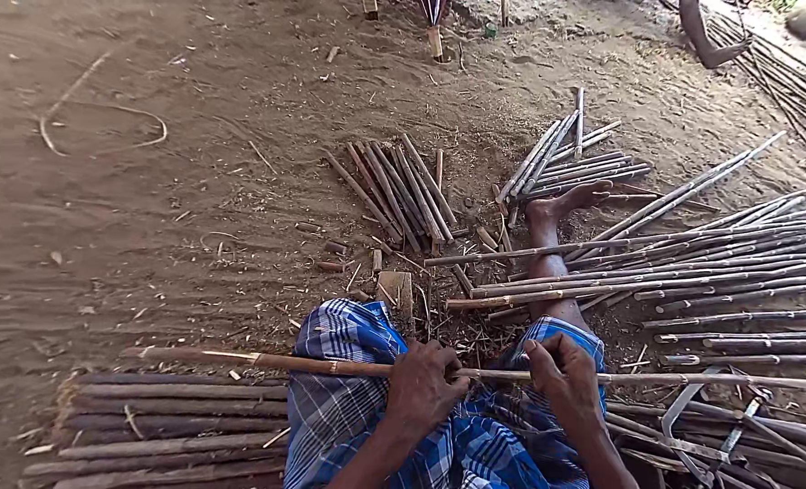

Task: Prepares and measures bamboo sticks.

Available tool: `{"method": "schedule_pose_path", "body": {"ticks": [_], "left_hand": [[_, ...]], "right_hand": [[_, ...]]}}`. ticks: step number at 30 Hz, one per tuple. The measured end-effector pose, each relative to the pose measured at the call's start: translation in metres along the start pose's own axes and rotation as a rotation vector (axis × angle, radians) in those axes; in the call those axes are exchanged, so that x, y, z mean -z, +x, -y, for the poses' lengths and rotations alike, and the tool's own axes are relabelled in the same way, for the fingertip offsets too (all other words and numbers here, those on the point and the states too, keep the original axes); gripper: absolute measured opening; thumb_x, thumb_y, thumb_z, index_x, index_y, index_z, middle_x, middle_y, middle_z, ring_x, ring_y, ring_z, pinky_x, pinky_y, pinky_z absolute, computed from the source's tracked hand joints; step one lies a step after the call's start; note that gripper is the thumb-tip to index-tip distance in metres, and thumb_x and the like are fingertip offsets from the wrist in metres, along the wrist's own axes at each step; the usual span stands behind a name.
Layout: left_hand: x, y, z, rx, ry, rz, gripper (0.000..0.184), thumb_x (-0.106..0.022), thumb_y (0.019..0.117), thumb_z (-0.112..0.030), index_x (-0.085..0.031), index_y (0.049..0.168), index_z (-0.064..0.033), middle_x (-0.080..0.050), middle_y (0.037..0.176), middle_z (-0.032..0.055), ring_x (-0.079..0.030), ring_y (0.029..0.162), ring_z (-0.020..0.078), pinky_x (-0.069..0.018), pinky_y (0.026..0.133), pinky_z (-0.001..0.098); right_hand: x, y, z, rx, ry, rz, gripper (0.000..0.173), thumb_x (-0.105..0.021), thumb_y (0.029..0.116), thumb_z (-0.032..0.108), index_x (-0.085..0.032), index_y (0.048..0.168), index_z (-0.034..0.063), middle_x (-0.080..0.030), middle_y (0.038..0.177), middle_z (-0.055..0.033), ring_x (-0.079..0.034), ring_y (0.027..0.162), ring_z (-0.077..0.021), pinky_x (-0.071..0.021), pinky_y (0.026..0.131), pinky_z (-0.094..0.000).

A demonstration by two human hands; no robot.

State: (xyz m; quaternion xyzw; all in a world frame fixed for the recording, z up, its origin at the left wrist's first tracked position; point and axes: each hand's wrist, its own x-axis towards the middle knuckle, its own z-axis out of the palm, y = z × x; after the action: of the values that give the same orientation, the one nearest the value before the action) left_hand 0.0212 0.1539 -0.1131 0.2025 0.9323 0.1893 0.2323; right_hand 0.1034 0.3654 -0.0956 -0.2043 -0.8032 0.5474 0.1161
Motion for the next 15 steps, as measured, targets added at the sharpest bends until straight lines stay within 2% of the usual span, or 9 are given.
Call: {"method": "schedule_pose_path", "body": {"ticks": [2, 3, 5, 6, 8, 11, 15], "left_hand": [[0.002, 0.001, -0.002, 0.023, -0.053, 0.055, 0.030, -0.071, 0.0858, -0.053, -0.077, 0.100, -0.0265, -0.069, 0.101, -0.0052, -0.065, 0.098, 0.0138, -0.0474, 0.094, 0.0447], [0.003, 0.001, -0.003, 0.034, -0.061, 0.070, 0.030, -0.071, 0.0855, -0.053, -0.077, 0.100, -0.0268, -0.069, 0.100, -0.0056, -0.064, 0.097, 0.0127, -0.0468, 0.093, 0.0441], [0.006, 0.002, -0.004, 0.069, -0.059, 0.095, 0.031, -0.070, 0.0851, -0.055, -0.076, 0.100, -0.0279, -0.068, 0.100, -0.0060, -0.064, 0.096, 0.0118, -0.0462, 0.093, 0.0437], [0.008, 0.002, -0.005, 0.090, -0.054, 0.111, 0.032, -0.070, 0.0846, -0.056, -0.076, 0.099, -0.0280, -0.068, 0.100, -0.0058, -0.064, 0.096, 0.0122, -0.0463, 0.092, 0.0440], [0.011, 0.004, -0.006, 0.123, -0.075, 0.149, 0.033, -0.072, 0.0840, -0.056, -0.075, 0.099, -0.0274, -0.067, 0.099, -0.0050, -0.063, 0.096, 0.0135, -0.0451, 0.092, 0.0448], [0.014, 0.010, -0.007, 0.132, -0.091, 0.186, 0.033, -0.073, 0.0833, -0.057, -0.074, 0.098, -0.0275, -0.067, 0.098, -0.0056, -0.063, 0.095, 0.0130, -0.0452, 0.091, 0.0448], [0.016, 0.010, -0.006, 0.133, -0.101, 0.201, 0.034, -0.072, 0.0842, -0.058, -0.074, 0.099, -0.0280, -0.067, 0.098, -0.0058, -0.063, 0.094, 0.0120, -0.0454, 0.091, 0.0445]], "right_hand": [[0.000, 0.004, -0.002, 0.005, 0.031, -0.008, 0.028, -0.068, 0.0929, 0.031, -0.053, 0.077, 0.0132, -0.045, 0.055, -0.0017, -0.043, 0.043, -0.0145, -0.0362, 0.042, -0.0295], [0.000, 0.005, -0.003, 0.009, 0.042, 0.034, 0.024, -0.069, 0.0921, 0.027, -0.053, 0.080, 0.0132, -0.045, 0.056, -0.0019, -0.042, 0.044, -0.0143, -0.0358, 0.042, -0.0295], [-0.001, 0.008, -0.004, 0.016, 0.009, 0.195, 0.014, -0.067, 0.0942, 0.026, -0.059, 0.098, 0.0151, -0.055, 0.061, -0.0014, -0.050, 0.047, -0.0140, -0.0427, 0.044, -0.0301], [-0.002, 0.010, -0.006, 0.035, 0.009, 0.287, 0.015, -0.068, 0.0958, 0.026, -0.064, 0.105, 0.0160, -0.060, 0.065, -0.0005, -0.054, 0.051, -0.0130, -0.0464, 0.047, -0.0297], [-0.007, 0.017, -0.014, 0.079, 0.038, 0.448, 0.013, -0.070, 0.0955, 0.024, -0.071, 0.104, 0.0151, -0.065, 0.075, 0.0001, -0.058, 0.059, -0.0119, -0.0505, 0.054, -0.0289], [-0.015, 0.029, -0.026, 0.107, 0.029, 0.597, 0.013, -0.069, 0.0930, 0.019, -0.074, 0.103, 0.0145, -0.071, 0.082, 0.0006, -0.066, 0.067, -0.0109, -0.0573, 0.062, -0.0309], [-0.024, 0.035, -0.028, 0.138, -0.093, 0.667, 0.012, -0.067, 0.0895, 0.022, -0.077, 0.095, 0.0180, -0.068, 0.073, 0.0060, -0.060, 0.061, -0.0044, -0.0515, 0.056, -0.0263]]}}
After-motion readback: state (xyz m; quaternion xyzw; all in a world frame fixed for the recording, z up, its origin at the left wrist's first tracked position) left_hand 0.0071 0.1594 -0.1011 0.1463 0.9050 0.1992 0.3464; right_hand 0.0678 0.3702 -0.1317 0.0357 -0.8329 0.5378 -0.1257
